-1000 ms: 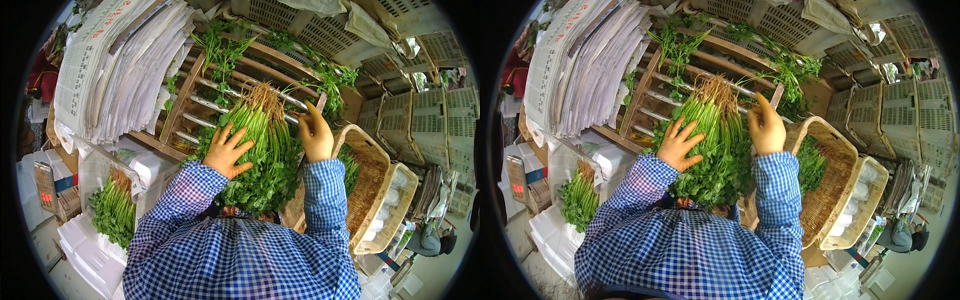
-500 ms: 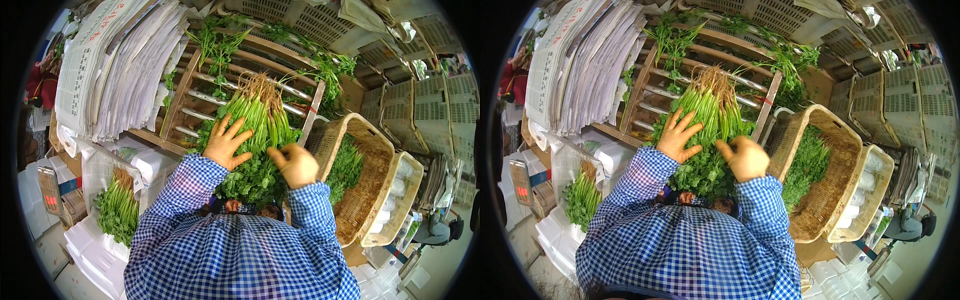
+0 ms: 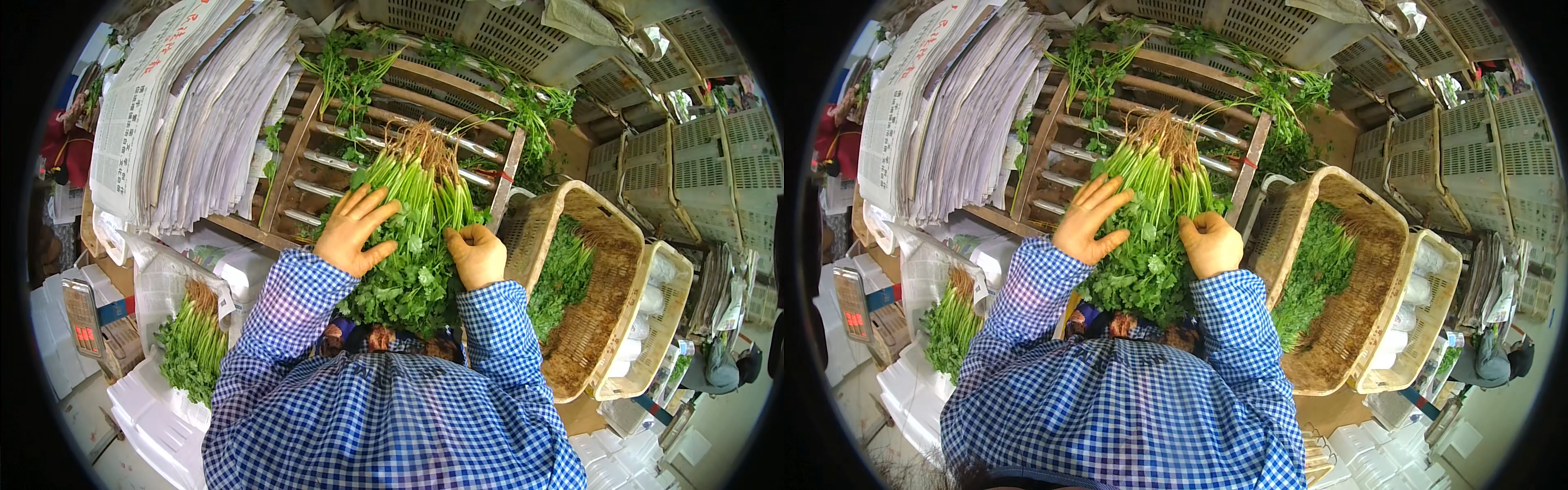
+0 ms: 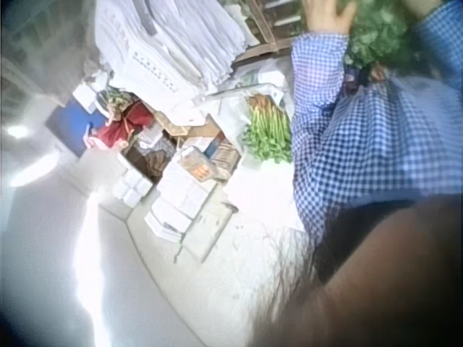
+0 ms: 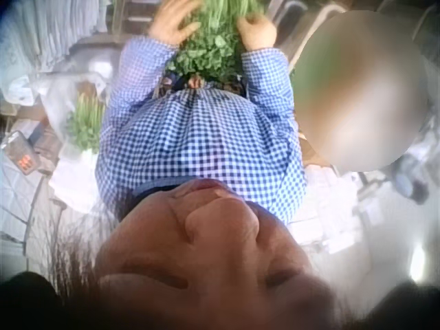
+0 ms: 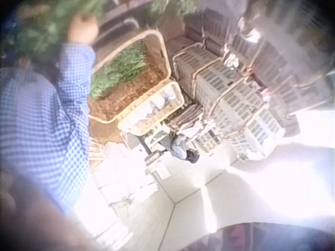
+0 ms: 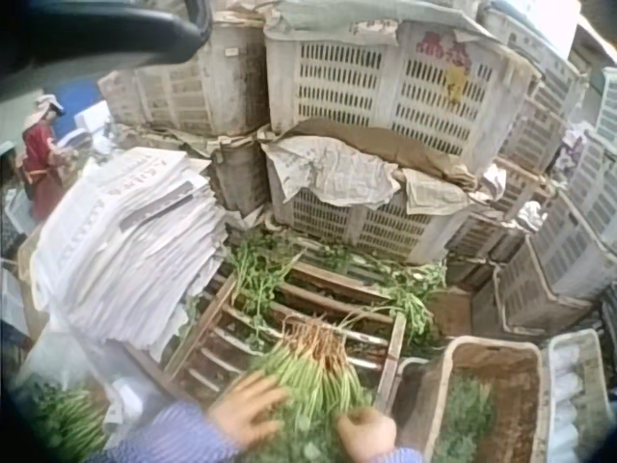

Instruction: The person sorts bunches of cilantro on a wooden rack, shakes off excess dirt, and places them into a cardboard box lined with newspaper. They then take more cilantro from a large basket and repeat the process, occasionally adjusting the newspaper lining.

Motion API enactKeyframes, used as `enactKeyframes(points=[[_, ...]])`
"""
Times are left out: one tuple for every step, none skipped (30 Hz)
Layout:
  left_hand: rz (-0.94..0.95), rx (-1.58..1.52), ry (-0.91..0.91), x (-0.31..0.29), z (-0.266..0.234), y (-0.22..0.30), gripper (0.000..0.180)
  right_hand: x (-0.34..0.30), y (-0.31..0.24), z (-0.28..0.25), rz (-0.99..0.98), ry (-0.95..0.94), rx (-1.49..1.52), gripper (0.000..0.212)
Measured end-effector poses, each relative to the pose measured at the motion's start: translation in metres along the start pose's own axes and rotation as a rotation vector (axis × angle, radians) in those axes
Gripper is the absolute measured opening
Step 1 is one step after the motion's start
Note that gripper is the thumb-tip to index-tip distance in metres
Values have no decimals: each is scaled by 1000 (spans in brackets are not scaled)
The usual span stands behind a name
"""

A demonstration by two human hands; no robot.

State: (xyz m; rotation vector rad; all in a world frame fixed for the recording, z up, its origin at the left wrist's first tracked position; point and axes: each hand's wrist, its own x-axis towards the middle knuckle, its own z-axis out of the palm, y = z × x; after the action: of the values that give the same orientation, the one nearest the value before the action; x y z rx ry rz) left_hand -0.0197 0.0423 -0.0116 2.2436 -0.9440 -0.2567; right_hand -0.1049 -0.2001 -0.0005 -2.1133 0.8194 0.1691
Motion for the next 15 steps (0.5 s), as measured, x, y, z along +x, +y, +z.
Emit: enactKeyframes(points=[[44,77,2,3,-4,7,66,2,-1,4,-4,4,-21,36],[87,150,1,9,-9,20,66,2,-10,1,-6,0,-51,37],[131,222,-1,15,-9,31,65,7,-16,2,-26,-41,-146,38],[165,267,-45,20,-6,39,65,13,-22,4,-22,-124,-229,39],[165,292,-106,21,-2,39,62,16,-27,6,-17,-207,-311,40],[115,313,-152,17,7,29,60,14,-29,5,-27,-234,-366,41],[60,339,-185,13,16,14,58,13,-32,0,-53,-190,-318,41],[37,274,-128,7,18,6,52,8,-28,-5,-71,-150,-267,42],[9,197,-87,3,19,0,48,4,-26,-8,-89,-110,-216,42],[21,162,-64,4,21,-2,48,0,-23,-13,-112,4,-119,37],[32,128,-39,5,22,-5,48,1,-17,-11,-206,109,53,33],[29,138,-43,3,25,-5,47,-3,-18,-13,-207,96,136,33],[20,126,-48,4,24,-4,47,-7,-24,-14,-210,87,226,33],[9,115,-53,4,24,-3,46,-7,-30,-13,-288,51,156,35],[-2,104,-57,3,23,-3,46,-5,-39,-11,-366,14,86,36]])
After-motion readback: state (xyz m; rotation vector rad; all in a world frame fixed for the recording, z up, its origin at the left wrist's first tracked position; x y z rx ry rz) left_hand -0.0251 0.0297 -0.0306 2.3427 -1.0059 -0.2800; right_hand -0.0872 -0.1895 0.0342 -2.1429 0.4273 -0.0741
